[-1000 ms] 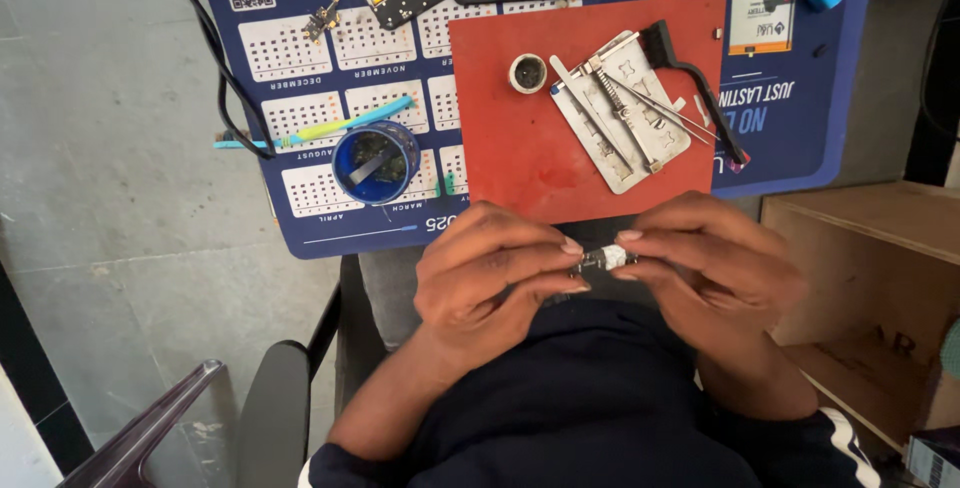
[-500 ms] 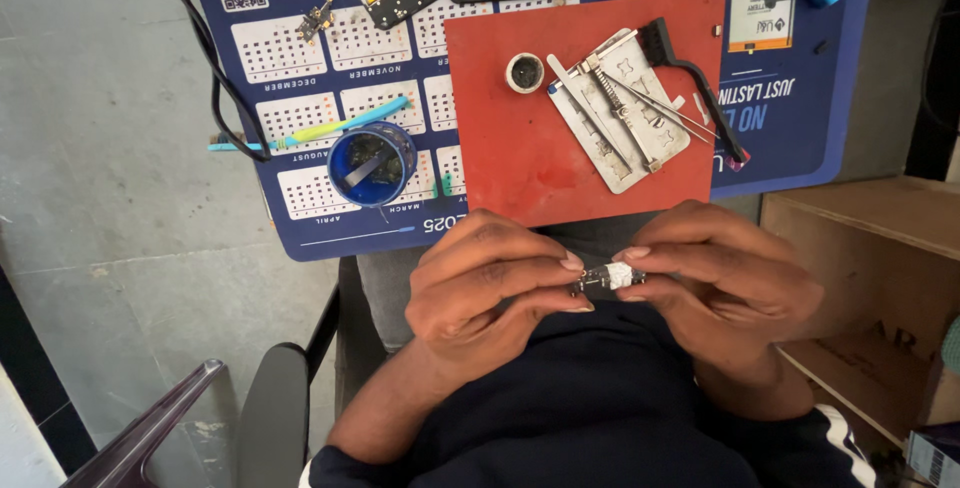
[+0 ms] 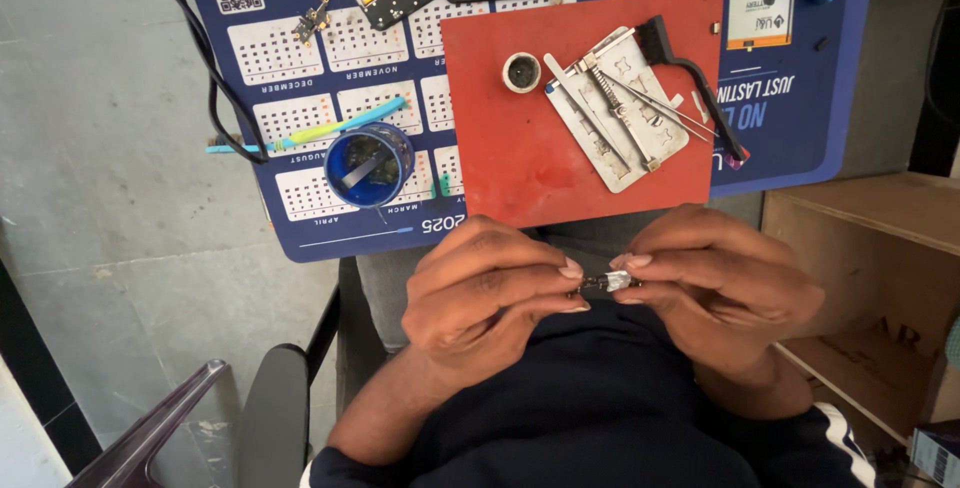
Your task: The person uses a soldering iron and tweezers to work on a small electronic component, likely a phone charging port. They repeatedly heat the component, apply flux, and adjust small parts with tweezers on a red mat.
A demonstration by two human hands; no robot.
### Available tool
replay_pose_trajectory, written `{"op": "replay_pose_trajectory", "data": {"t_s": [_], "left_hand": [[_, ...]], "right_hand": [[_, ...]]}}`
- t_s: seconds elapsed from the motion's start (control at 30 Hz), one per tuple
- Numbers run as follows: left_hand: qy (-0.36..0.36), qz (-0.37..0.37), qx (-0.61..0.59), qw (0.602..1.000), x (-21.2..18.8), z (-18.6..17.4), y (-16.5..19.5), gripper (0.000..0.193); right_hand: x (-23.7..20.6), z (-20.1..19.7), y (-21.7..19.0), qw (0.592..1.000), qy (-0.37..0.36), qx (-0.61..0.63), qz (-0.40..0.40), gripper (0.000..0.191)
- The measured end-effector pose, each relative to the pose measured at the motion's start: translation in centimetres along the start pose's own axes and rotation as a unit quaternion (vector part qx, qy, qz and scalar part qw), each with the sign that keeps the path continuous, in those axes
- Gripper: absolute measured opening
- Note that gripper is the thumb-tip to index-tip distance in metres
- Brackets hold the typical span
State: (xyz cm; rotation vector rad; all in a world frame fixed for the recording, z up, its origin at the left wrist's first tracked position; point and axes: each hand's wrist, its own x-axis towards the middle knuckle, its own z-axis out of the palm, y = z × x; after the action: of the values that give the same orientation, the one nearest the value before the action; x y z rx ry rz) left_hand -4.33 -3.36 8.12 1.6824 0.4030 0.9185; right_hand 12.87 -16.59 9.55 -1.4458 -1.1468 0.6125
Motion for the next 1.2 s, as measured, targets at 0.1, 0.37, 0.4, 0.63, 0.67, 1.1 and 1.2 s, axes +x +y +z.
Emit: {"op": "replay_pose_trajectory", "data": {"t_s": [0.1, 0.37, 0.4, 0.63, 0.67, 1.1, 1.2], "left_hand": [[0.0, 0.001, 0.001, 1.0, 0.0, 0.0, 0.0, 0.021], [-0.004, -0.007, 0.0, 1.0, -0.2, -0.1, -0.1, 0.022], [-0.003, -0.006, 0.001, 1.0, -0.1, -0.1, -0.2, 0.022], [-0.005, -0.009, 0.008, 1.0, -0.1, -0.1, -0.2, 0.023], [-0.005, -0.009, 0.007, 1.0, -0.1, -0.1, -0.3, 0.023], [-0.027, -0.104, -0.018, 0.994, 0.0, -0.4, 0.4, 0.009], [-0.023, -0.151, -0.023, 0.988, -0.1, -0.3, 0.5, 0.006]], "right_hand": [[0.0, 0.0, 0.0, 1.0, 0.004, 0.002, -0.007, 0.025], [-0.2, 0.1, 0.8, 0.999, 0.01, 0.028, -0.015, 0.024], [-0.3, 0.1, 0.8, 0.999, 0.012, 0.031, -0.014, 0.024], [-0.2, 0.2, 0.9, 1.0, 0.014, 0.023, -0.009, 0.027], [-0.2, 0.2, 0.9, 1.0, 0.011, 0.022, -0.009, 0.027], [-0.8, 0.3, 1.0, 0.98, 0.0, 0.126, 0.154, 0.016], [-0.9, 0.4, 1.2, 0.971, 0.002, 0.175, 0.163, 0.015]]}}
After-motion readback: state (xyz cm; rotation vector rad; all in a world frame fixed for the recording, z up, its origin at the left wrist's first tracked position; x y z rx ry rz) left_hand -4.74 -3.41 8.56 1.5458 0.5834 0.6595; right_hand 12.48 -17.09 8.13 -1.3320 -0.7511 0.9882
